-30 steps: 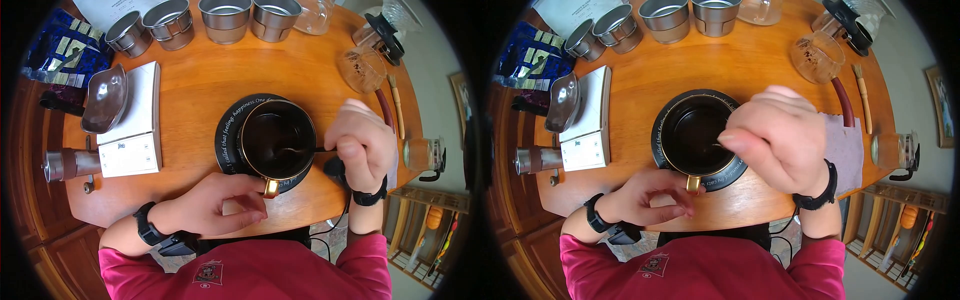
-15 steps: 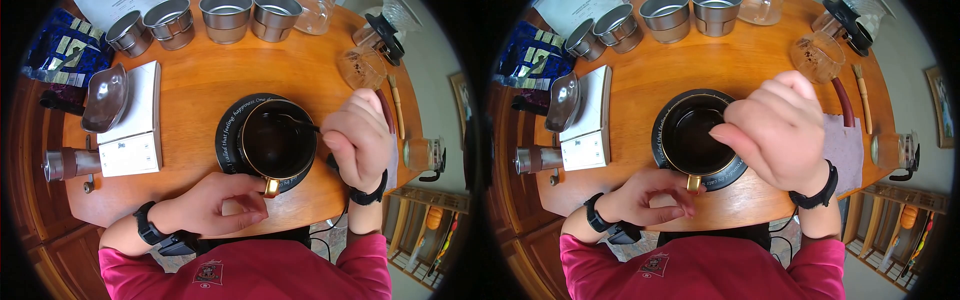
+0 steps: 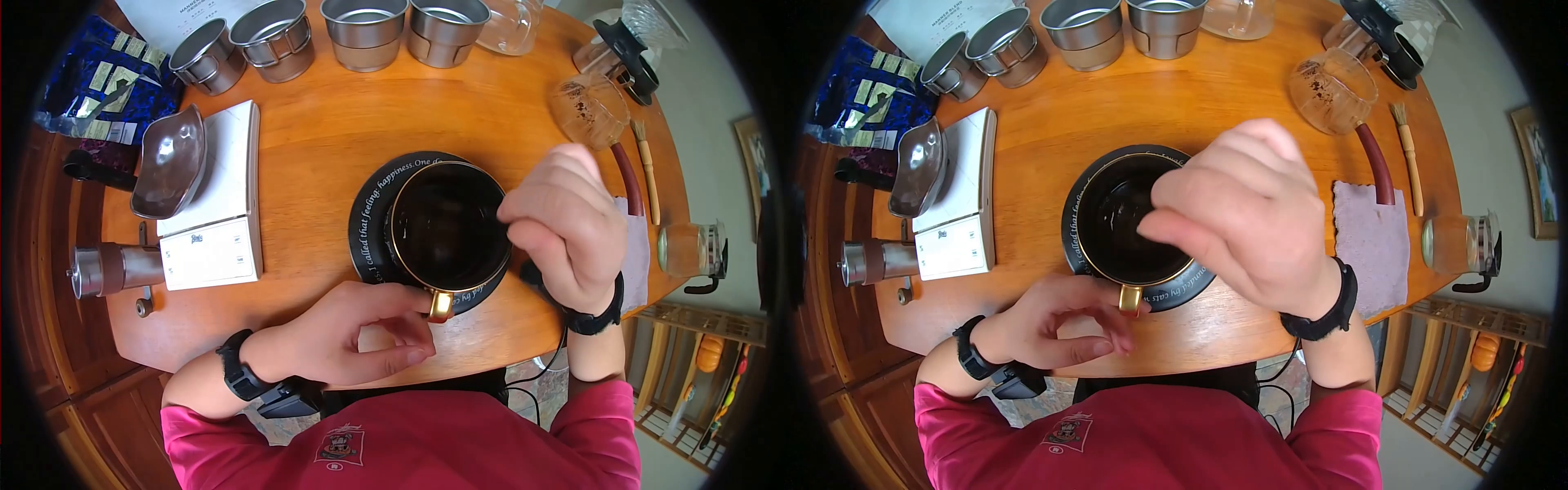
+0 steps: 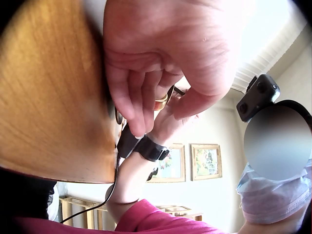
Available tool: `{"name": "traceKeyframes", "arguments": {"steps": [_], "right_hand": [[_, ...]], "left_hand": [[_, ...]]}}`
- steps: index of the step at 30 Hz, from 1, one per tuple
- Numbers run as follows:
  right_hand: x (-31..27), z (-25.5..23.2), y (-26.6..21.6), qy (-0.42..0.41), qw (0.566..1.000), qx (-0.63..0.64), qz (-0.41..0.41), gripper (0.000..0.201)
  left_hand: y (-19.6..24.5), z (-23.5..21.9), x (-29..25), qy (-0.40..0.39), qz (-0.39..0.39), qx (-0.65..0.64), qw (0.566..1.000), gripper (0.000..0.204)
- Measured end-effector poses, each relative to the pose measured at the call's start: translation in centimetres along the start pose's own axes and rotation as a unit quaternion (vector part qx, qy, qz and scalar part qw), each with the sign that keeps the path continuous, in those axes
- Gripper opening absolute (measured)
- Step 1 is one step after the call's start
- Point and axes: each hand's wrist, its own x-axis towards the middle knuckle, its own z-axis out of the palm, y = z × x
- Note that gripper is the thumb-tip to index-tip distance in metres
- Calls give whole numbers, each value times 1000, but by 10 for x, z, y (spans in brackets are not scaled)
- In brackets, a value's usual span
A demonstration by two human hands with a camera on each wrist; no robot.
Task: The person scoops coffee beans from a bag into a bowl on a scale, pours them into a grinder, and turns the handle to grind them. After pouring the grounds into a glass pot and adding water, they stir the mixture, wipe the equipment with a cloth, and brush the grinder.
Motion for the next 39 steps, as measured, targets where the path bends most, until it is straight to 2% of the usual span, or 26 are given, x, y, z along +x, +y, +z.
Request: {"name": "traceKeyframes", "arguments": {"steps": [2, 4, 7, 9, 13, 17, 19, 20, 22, 24, 26, 28, 30, 32, 36, 38, 39], "right_hand": [[-1, -2, 1, 21, 993, -116, -9, 16], [-1, -4, -1, 25, 992, -127, -4, 16], [-4, -8, -1, 41, 994, -98, -3, 17], [-5, -8, 2, 26, 998, 56, -1, 18], [-1, -2, 0, -16, 995, 98, 4, 18], [1, 0, -1, -35, 997, 69, -1, 19], [0, 2, 2, 6, 999, -30, -12, 18], [0, 0, 2, 6, 999, -30, -11, 18], [0, -5, 3, 13, 992, -127, -8, 18], [-2, -9, 4, 27, 990, -139, -11, 16], [-5, -13, 4, 43, 996, -69, 24, 13], [-7, -11, 8, 48, 998, -25, 10, 12], [-5, -7, 8, 5, 994, 106, 12, 12], [-3, -4, 6, -25, 994, 109, 16, 13], [1, 0, 2, -38, 996, 75, 6, 15], [1, 0, 3, 4, 999, -47, -18, 15], [1, -1, 3, 4, 999, -47, -17, 15]], "left_hand": [[0, 0, 0, 1, -4, -2, 1000, 37], [0, -1, -1, -5, -2, 1, 1000, 38], [-3, 0, -1, 4, 20, -5, 1000, 39], [-4, 0, -2, 3, 19, -6, 1000, 40], [-4, 0, -1, -4, 12, 0, 1000, 40], [-3, -1, -2, -1, 11, 1, 1000, 40], [-2, -2, -1, -11, 8, 15, 1000, 41], [-2, -2, -1, -11, 8, 15, 1000, 41], [-2, -2, -1, -7, 6, 9, 1000, 40], [-4, -1, -2, -1, 12, 0, 1000, 39], [-4, -1, -3, 6, 16, -9, 1000, 38], [-3, 0, -2, 6, 13, -7, 1000, 38], [-2, -1, -2, 2, 7, -1, 1000, 38], [0, -1, -1, -3, 1, 5, 1000, 38], [0, -2, -1, -7, -2, 6, 1000, 41], [-1, -2, -1, -11, 1, 0, 1000, 43], [0, -1, -1, -20, -3, -7, 1000, 45]]}}
